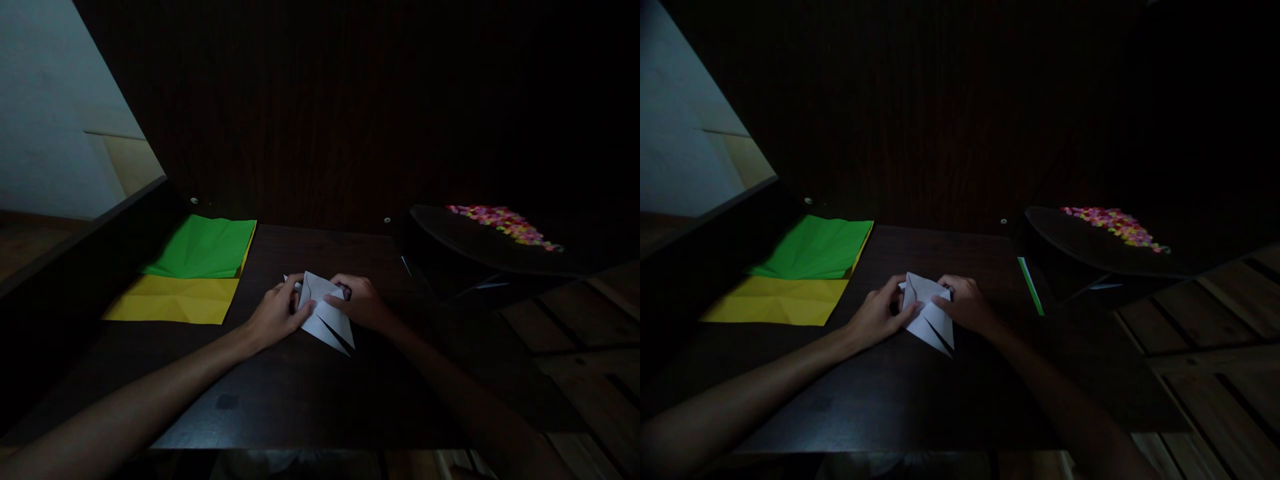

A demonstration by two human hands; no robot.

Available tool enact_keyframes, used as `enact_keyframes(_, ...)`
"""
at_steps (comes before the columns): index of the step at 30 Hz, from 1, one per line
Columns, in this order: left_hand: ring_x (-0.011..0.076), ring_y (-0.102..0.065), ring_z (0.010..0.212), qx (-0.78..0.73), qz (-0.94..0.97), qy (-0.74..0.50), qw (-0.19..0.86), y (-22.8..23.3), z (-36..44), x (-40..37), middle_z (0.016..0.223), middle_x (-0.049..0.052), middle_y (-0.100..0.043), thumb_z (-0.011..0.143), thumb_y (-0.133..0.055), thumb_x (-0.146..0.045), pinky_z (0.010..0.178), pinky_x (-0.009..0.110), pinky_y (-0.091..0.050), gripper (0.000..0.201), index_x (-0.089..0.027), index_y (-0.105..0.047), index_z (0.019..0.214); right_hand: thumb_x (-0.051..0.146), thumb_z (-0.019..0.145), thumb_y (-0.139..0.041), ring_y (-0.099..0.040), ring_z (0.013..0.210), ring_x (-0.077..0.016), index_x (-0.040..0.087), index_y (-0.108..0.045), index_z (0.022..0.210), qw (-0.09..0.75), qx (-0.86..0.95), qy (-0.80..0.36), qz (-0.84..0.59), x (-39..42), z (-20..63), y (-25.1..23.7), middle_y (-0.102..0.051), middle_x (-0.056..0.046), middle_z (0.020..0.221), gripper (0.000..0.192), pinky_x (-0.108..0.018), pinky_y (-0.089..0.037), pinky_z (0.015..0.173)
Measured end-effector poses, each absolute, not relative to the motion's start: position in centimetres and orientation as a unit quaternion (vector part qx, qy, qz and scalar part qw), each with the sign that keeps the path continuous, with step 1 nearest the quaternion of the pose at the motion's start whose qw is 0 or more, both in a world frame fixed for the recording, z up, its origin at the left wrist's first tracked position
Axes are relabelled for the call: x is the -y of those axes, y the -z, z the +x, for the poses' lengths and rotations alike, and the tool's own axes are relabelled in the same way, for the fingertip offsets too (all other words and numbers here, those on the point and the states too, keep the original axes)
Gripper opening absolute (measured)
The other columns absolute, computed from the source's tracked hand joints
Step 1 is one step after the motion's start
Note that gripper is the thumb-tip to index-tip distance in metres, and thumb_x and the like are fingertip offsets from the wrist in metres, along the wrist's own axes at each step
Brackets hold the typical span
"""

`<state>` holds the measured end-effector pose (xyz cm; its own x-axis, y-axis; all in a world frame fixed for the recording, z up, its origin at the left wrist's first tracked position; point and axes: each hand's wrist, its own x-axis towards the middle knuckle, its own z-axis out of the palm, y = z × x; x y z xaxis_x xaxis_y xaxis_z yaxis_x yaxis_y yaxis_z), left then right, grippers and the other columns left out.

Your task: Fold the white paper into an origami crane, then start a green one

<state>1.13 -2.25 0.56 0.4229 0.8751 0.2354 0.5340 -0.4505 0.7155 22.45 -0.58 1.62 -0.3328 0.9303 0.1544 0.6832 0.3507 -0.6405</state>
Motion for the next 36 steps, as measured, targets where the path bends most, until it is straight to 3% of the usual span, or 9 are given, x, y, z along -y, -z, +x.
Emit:
enact_keyframes(12, 0.0210, -0.062, 0.070, -0.450, 0.813, -0.301, 0.213, -0.1, 1.1, 2.4, 0.072, 0.002, -0.062, 0.088, -0.053, -0.032, 0.062, 0.030, -0.049, 0.025, -0.017, -0.055, 0.108, 0.009, 0.077, -0.063, -0.059, 0.071, -0.0175, 0.019, -0.058, 0.077, 0.350, 0.789, -0.157, -0.480, 1.4, 20.8, 0.4, -0.063, -0.001, 0.076, 0.011, -0.030, -0.044, 0.072)
enact_keyframes(20, 0.0190, -0.067, 0.074, -0.453, 0.783, -0.325, 0.276, 0.3, 1.0, 2.1, 0.093, 0.004, -0.068, 0.088, -0.055, -0.031, 0.065, 0.028, -0.053, 0.044, -0.019, -0.044, 0.128, 0.008, 0.080, -0.057, -0.062, 0.079, -0.0204, 0.020, -0.059, 0.087, 0.367, 0.794, -0.125, -0.467, 2.2, 19.6, 0.8, -0.064, -0.005, 0.084, 0.014, -0.032, -0.048, 0.075)
enact_keyframes(24, 0.0192, -0.068, 0.079, -0.455, 0.779, -0.336, 0.271, 0.1, 0.8, 2.0, 0.102, 0.004, -0.068, 0.088, -0.055, -0.031, 0.069, 0.029, -0.054, 0.042, -0.021, -0.044, 0.127, 0.012, 0.077, -0.063, -0.062, 0.081, -0.0210, 0.019, -0.060, 0.090, 0.383, 0.781, -0.151, -0.470, 2.3, 19.5, 0.5, -0.065, -0.005, 0.085, 0.015, -0.032, -0.048, 0.077)
enact_keyframes(28, 0.0218, -0.068, 0.090, -0.464, 0.770, -0.351, 0.261, 0.0, 0.3, 1.4, 0.106, 0.006, -0.067, 0.088, -0.056, -0.033, 0.077, 0.032, -0.054, 0.039, -0.021, -0.046, 0.124, 0.027, 0.083, -0.064, -0.063, 0.078, -0.0189, 0.019, -0.065, 0.090, 0.394, 0.760, -0.229, -0.464, 2.3, 19.8, -0.3, -0.067, -0.003, 0.083, 0.011, -0.031, -0.048, 0.073)
enact_keyframes(31, 0.0236, -0.068, 0.085, -0.498, 0.753, -0.350, 0.249, 0.2, -0.1, 0.6, 0.098, 0.007, -0.068, 0.085, -0.059, -0.035, 0.073, 0.033, -0.054, 0.039, -0.018, -0.049, 0.119, 0.025, 0.089, -0.055, -0.064, 0.081, -0.0178, 0.019, -0.068, 0.095, 0.404, 0.730, -0.309, -0.456, 2.0, 20.2, -0.6, -0.069, -0.004, 0.089, 0.015, -0.030, -0.048, 0.073)
enact_keyframes(36, 0.0251, -0.068, 0.094, -0.511, 0.740, -0.351, 0.260, 0.4, -0.5, -0.1, 0.108, 0.009, -0.067, 0.081, -0.065, -0.033, 0.078, 0.036, -0.054, 0.054, -0.019, -0.042, 0.128, 0.020, 0.088, -0.055, -0.063, 0.084, -0.0167, 0.020, -0.068, 0.098, 0.409, 0.740, -0.337, -0.413, 1.2, 20.8, 0.0, -0.067, -0.004, 0.093, 0.017, -0.030, -0.050, 0.075)
